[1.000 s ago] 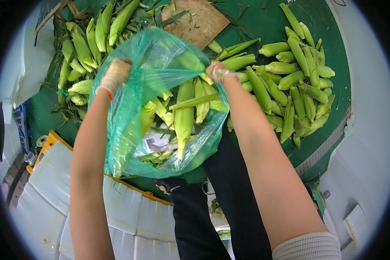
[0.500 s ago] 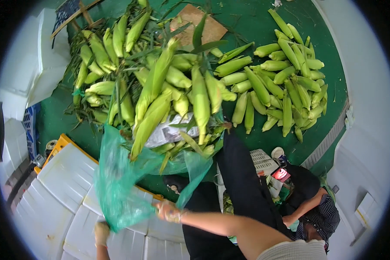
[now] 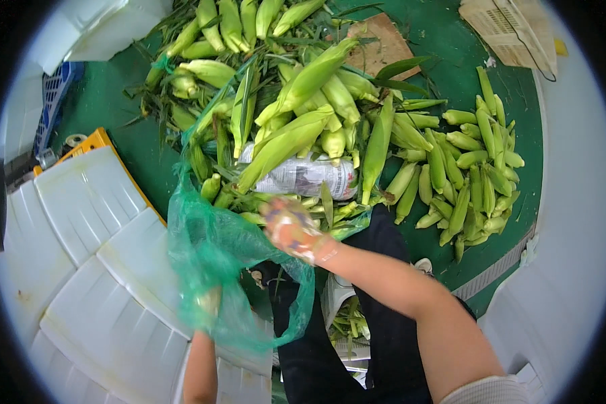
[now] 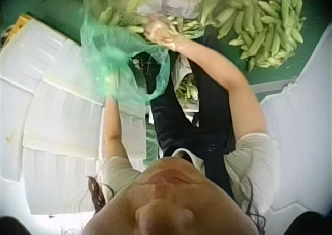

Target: The person cuts the ends off ears of corn using a cleaver on a wooden board, removes the husks by hand, and places the processed corn into a plastic bag inside a crate.

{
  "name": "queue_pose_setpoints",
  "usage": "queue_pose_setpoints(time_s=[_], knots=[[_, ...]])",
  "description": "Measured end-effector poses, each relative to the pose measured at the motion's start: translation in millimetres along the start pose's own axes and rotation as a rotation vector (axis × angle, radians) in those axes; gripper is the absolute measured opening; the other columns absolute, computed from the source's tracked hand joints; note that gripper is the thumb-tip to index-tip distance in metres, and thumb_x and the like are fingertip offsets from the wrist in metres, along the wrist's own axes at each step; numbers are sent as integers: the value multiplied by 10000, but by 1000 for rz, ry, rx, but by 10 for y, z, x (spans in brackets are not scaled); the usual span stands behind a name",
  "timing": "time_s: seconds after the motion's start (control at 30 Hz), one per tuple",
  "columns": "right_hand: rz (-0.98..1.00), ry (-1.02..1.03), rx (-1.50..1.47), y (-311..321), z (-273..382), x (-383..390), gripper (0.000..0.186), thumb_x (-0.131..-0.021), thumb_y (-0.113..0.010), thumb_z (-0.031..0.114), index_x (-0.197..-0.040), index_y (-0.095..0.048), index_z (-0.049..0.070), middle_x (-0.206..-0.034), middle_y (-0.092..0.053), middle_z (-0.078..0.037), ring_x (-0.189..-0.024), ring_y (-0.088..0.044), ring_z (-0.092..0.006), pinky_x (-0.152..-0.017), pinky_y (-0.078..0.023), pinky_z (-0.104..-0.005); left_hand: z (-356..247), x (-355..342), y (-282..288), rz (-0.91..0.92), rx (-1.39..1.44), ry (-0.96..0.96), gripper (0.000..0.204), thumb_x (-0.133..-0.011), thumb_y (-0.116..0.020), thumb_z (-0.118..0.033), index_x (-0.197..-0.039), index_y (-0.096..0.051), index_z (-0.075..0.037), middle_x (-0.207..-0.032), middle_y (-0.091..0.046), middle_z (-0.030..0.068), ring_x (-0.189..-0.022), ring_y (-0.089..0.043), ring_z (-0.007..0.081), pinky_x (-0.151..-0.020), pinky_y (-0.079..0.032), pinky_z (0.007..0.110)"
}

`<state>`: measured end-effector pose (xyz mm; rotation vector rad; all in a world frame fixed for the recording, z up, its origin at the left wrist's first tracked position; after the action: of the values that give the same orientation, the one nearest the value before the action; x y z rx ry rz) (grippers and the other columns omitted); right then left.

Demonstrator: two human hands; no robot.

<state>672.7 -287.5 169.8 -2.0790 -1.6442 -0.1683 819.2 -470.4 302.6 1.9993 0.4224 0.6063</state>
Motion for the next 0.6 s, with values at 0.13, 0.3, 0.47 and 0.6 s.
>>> queue_pose_setpoints(time_s=[0.13,0.3,0.47,0.6], knots=[[-467,-246,-1659,-236,-1222,-979,470,-802,-571,214,-1212,-505,-7,-1131,-572,-191,-998,-575,-322,-875,-477,-457,733,-660,-543,-39,21,223,241,-875,-575,-211,-992,-675,-25,-1027,-664,164,-923,-637,330,-843,-497,414],[248,331,-2085,-671,-772,-1939,331,-757,-590,357,-949,-700,111,-1040,-675,-154,-975,-651,-299,-813,-514,-395,1403,-676,-1672,172,201,581,333,-886,-547,-289,-1069,-639,-26,-1098,-636,164,-999,-604,315,-890,-464,400],[297,441,-1981,-588,-392,-1880,465,-725,-652,477,-1070,-704,171,-1185,-634,-109,-1062,-603,-355,-831,-483,-493,1368,157,-2633,421,386,782,429,-896,-520,-368,-1145,-603,-28,-1168,-607,163,-1076,-571,300,-938,-431,387],[52,264,-1792,-196,-672,-1684,550,-774,-624,417,-1178,-598,45,-1209,-580,-222,-1103,-563,-387,-925,-431,-495,1162,730,-2700,546,549,840,508,-905,-497,-430,-1207,-574,-29,-1224,-584,163,-1137,-544,288,-975,-405,376]])
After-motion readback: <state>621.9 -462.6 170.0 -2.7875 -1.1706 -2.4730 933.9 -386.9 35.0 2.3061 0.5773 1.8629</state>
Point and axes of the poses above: each hand's wrist, its own x-axis away from the middle knuckle, its own y-axis out of the back of the hand, z = x × y, the point moved 7 cm from there along -x, towards the middle knuckle
